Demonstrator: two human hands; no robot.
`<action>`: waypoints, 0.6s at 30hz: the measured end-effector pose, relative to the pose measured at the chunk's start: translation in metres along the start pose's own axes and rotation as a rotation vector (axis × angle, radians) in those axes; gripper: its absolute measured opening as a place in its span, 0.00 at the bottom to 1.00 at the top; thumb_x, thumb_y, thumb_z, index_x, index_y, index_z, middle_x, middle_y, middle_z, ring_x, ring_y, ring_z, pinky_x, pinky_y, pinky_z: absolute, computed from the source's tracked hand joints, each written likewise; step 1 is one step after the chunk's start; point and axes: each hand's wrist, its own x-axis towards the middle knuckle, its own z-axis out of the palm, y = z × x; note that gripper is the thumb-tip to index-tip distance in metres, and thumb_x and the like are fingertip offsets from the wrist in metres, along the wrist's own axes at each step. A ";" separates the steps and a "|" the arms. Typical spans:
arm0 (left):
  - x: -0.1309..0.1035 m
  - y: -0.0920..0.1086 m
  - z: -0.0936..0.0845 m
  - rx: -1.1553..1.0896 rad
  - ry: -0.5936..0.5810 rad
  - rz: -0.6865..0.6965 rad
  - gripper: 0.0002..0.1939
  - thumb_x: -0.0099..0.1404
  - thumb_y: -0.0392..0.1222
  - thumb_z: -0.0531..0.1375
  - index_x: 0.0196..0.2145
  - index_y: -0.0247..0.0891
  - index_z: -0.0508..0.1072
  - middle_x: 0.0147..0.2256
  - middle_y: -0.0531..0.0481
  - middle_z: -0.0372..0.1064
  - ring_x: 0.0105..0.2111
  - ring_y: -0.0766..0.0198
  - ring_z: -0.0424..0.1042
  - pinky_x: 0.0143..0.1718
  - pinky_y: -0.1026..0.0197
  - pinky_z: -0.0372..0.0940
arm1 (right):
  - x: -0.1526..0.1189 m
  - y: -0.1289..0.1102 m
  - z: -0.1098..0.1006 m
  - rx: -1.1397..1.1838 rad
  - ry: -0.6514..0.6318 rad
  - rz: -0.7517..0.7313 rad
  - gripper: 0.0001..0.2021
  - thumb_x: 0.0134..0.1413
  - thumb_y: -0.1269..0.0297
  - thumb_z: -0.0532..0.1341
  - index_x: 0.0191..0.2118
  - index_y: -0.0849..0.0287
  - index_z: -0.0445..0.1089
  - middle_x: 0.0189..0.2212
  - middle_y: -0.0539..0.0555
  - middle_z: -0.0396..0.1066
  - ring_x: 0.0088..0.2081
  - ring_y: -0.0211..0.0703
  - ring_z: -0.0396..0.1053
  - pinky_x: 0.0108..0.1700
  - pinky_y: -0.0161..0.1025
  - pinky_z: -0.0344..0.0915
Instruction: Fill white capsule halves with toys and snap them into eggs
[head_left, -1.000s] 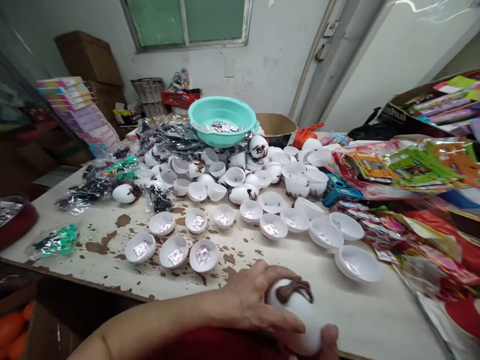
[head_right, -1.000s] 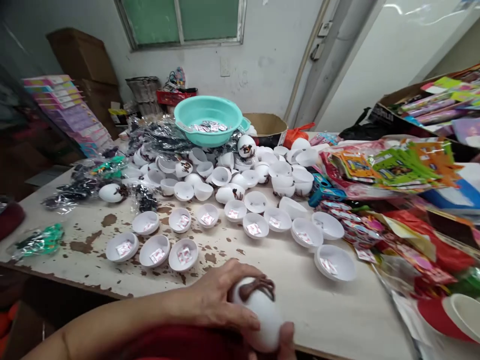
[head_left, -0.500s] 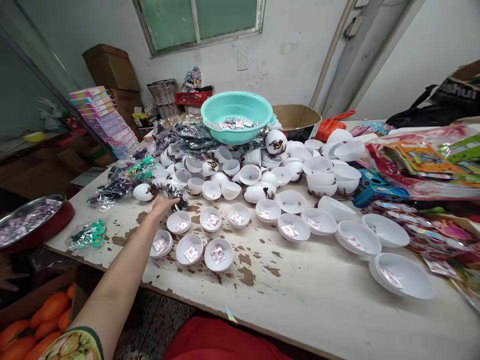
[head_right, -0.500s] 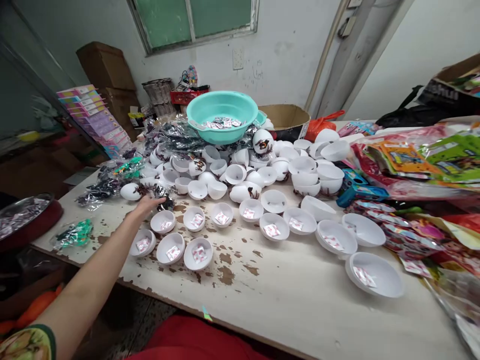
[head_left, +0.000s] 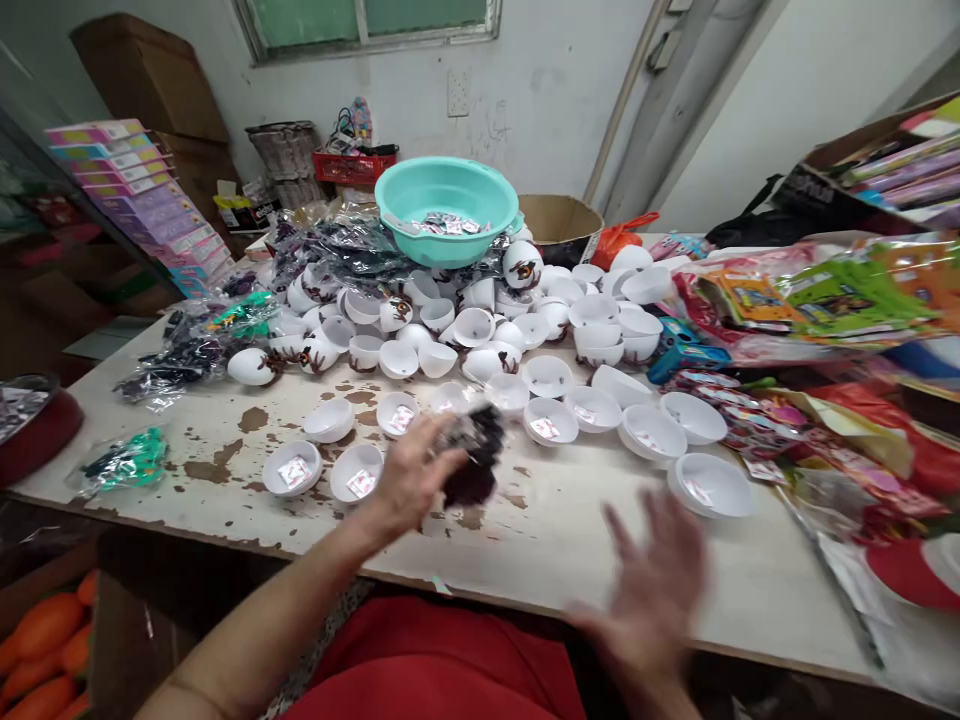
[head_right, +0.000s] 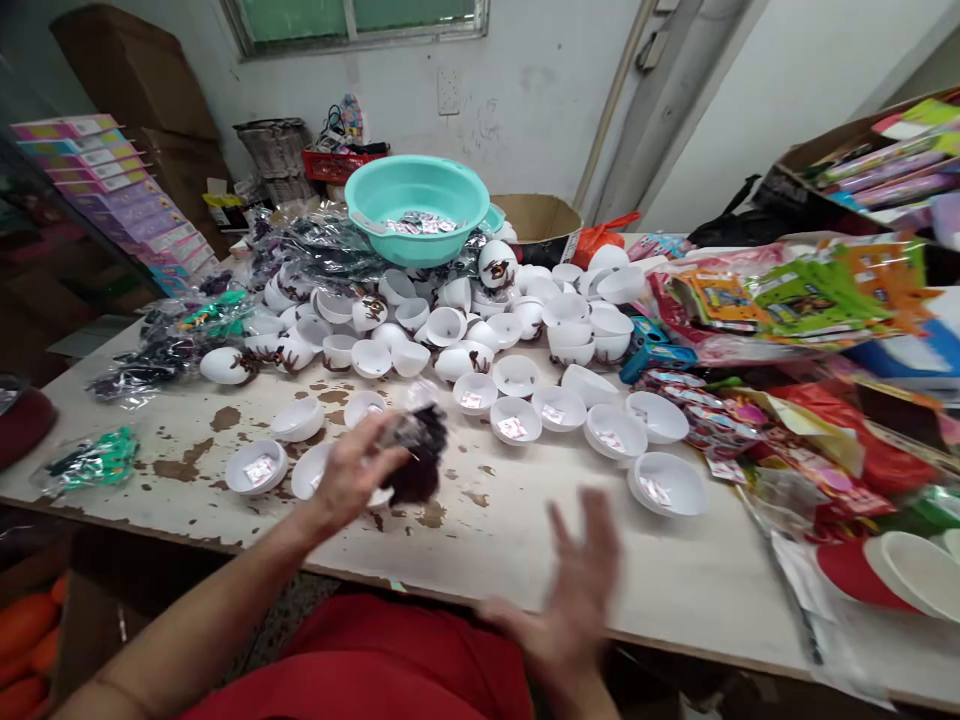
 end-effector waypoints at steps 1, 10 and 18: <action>-0.007 0.006 0.020 -0.020 -0.095 0.019 0.15 0.64 0.43 0.60 0.49 0.43 0.73 0.44 0.48 0.71 0.42 0.58 0.70 0.47 0.57 0.68 | 0.008 -0.001 0.022 0.083 -0.066 -0.048 0.61 0.33 0.39 0.74 0.70 0.46 0.40 0.71 0.60 0.34 0.69 0.68 0.39 0.62 0.65 0.57; -0.034 -0.008 0.048 -0.054 -0.069 0.113 0.51 0.55 0.64 0.66 0.67 0.43 0.49 0.66 0.36 0.44 0.64 0.44 0.52 0.60 0.45 0.59 | 0.058 -0.015 0.100 0.470 0.221 0.571 0.35 0.47 0.50 0.70 0.59 0.56 0.61 0.47 0.55 0.71 0.45 0.49 0.72 0.47 0.45 0.70; -0.036 -0.005 0.067 -0.064 0.243 0.177 0.05 0.63 0.43 0.62 0.36 0.41 0.70 0.41 0.46 0.70 0.44 0.58 0.71 0.50 0.54 0.66 | 0.025 -0.013 0.120 0.487 0.091 0.729 0.22 0.56 0.41 0.60 0.38 0.58 0.69 0.33 0.53 0.72 0.37 0.47 0.70 0.42 0.41 0.68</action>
